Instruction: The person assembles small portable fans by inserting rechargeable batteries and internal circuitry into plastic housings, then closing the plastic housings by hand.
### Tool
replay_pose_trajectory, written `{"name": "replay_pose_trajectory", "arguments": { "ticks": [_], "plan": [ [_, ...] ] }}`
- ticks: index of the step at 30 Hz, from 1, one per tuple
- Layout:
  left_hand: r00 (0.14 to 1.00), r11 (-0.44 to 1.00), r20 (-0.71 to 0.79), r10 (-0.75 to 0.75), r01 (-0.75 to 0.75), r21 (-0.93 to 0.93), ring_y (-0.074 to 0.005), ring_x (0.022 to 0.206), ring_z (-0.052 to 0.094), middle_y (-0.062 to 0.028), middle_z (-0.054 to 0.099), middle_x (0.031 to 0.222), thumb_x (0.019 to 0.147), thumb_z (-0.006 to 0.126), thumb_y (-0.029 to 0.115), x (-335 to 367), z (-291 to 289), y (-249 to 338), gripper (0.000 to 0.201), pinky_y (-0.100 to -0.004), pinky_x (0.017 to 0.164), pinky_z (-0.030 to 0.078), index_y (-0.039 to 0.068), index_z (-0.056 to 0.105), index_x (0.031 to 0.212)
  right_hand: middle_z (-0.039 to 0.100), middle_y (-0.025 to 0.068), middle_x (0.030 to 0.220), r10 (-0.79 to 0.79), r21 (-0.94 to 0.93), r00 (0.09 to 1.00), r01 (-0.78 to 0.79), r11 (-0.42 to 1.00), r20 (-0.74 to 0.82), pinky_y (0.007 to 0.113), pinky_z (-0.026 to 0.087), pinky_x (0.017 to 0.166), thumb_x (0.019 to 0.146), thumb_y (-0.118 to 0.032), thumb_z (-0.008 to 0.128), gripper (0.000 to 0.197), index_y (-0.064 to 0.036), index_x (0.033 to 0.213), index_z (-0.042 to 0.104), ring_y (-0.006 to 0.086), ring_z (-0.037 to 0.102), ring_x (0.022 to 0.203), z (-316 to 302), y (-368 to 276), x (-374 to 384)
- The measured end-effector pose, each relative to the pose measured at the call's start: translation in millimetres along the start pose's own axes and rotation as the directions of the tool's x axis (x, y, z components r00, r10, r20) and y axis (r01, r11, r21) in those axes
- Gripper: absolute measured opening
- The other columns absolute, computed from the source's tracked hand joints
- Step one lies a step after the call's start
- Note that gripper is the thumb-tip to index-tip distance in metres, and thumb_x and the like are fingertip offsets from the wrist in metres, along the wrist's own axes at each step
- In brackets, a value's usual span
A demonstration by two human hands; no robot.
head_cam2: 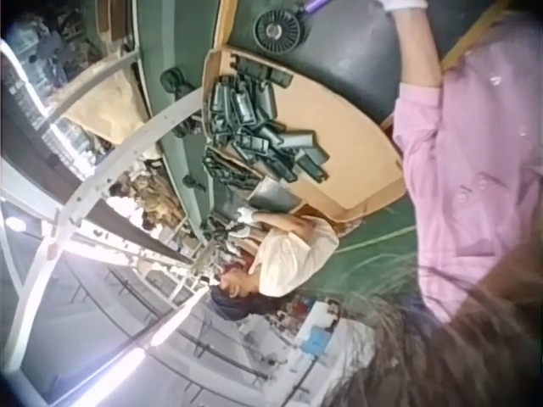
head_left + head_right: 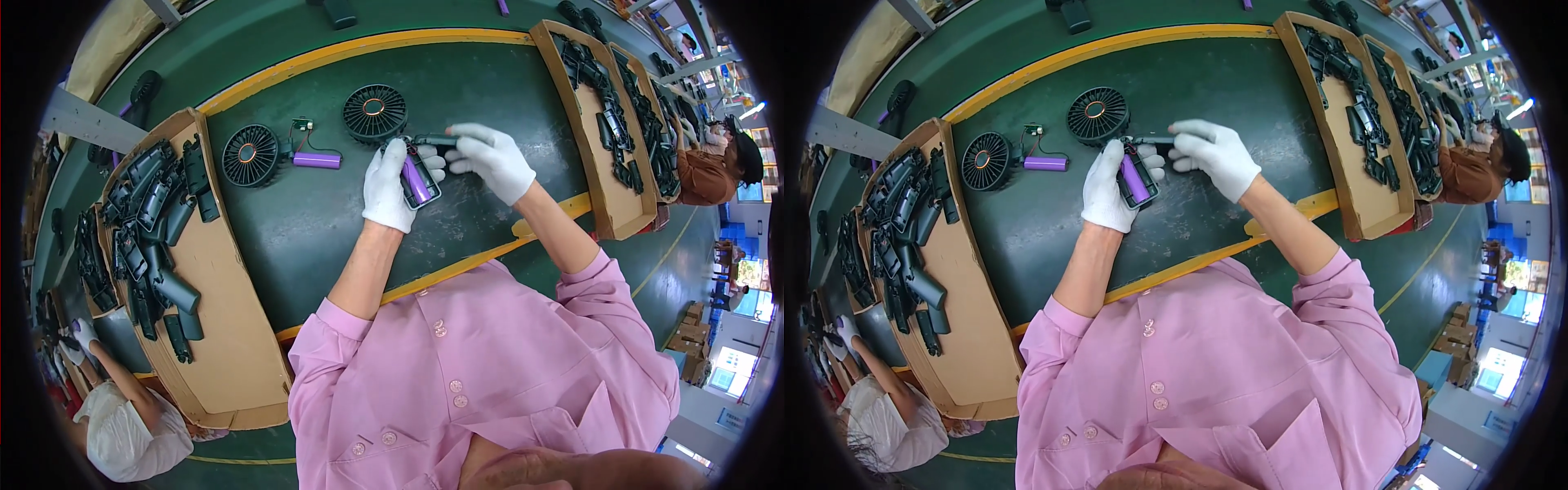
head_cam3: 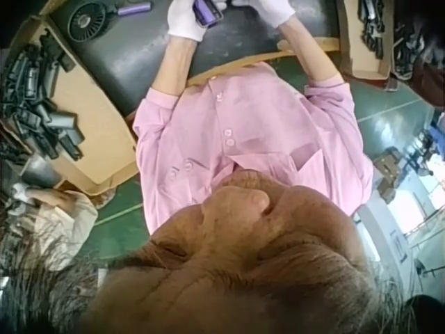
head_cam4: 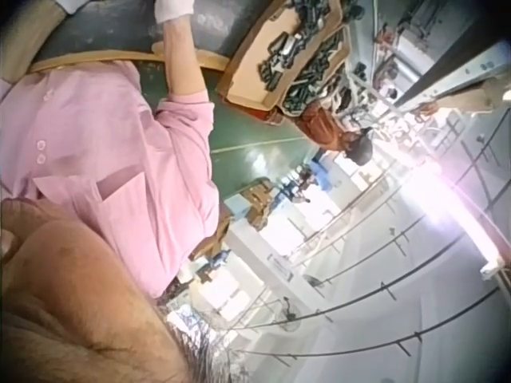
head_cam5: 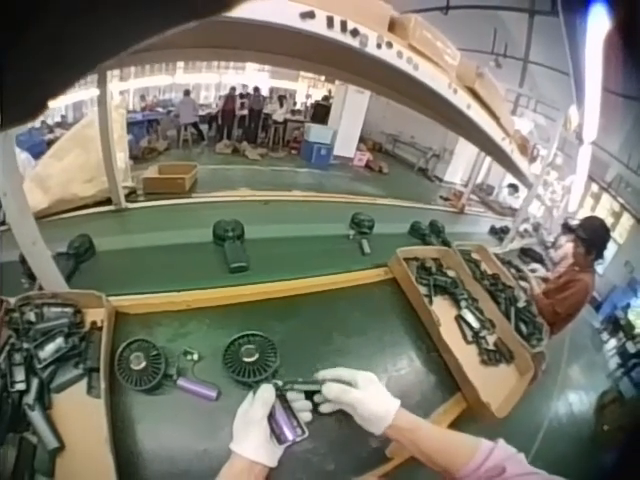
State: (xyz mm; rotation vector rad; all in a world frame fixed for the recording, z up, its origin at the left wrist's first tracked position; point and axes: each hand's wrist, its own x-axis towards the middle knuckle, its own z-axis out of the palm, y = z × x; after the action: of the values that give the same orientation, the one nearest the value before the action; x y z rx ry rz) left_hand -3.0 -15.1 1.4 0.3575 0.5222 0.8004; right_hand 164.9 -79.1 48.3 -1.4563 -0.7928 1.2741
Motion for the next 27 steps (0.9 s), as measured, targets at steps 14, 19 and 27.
{"name": "replay_pose_trajectory", "arguments": {
  "ticks": [14,19,27],
  "plan": [
    [0.998,0.993,0.008,-0.054,0.055,-0.103,-0.0270,0.090,0.063,-0.0148,0.061,0.103,0.097,0.052,0.025,3.4,-4.4,2.9,0.026,-0.0401,0.076,0.056,0.002,0.053,0.109,0.061,0.0060,0.076,0.044,-0.273,0.975,0.018,0.962,0.219,0.022,0.046,0.050,0.092,-0.027,0.049,0.045,0.0013,0.128,0.048,0.0097,0.057,0.059,16.4,-25.4,-10.5],
    [0.989,0.996,0.142,-0.038,0.049,-0.071,-0.0276,0.087,0.064,-0.0145,0.062,0.103,0.098,0.047,0.027,9.3,-15.7,-2.2,0.032,-0.0417,0.070,0.056,0.003,0.051,0.118,0.059,0.0052,0.072,-0.029,-0.267,0.972,0.093,0.959,0.234,0.021,0.045,0.050,0.093,-0.026,0.048,0.053,0.0001,0.138,0.039,0.0089,0.055,0.057,24.3,-16.3,-8.2],
    [0.994,0.996,0.107,-0.032,0.040,-0.080,-0.0261,0.085,0.064,-0.0132,0.062,0.101,0.098,0.048,0.027,7.9,-11.6,-0.5,0.030,-0.0407,0.067,0.056,0.004,0.052,0.117,0.059,0.0061,0.080,-0.038,-0.247,0.962,0.108,0.963,0.271,0.021,0.046,0.050,0.092,-0.026,0.049,0.057,0.0005,0.141,0.035,0.0097,0.057,0.063,26.8,-21.0,-8.0]
  ]
}}
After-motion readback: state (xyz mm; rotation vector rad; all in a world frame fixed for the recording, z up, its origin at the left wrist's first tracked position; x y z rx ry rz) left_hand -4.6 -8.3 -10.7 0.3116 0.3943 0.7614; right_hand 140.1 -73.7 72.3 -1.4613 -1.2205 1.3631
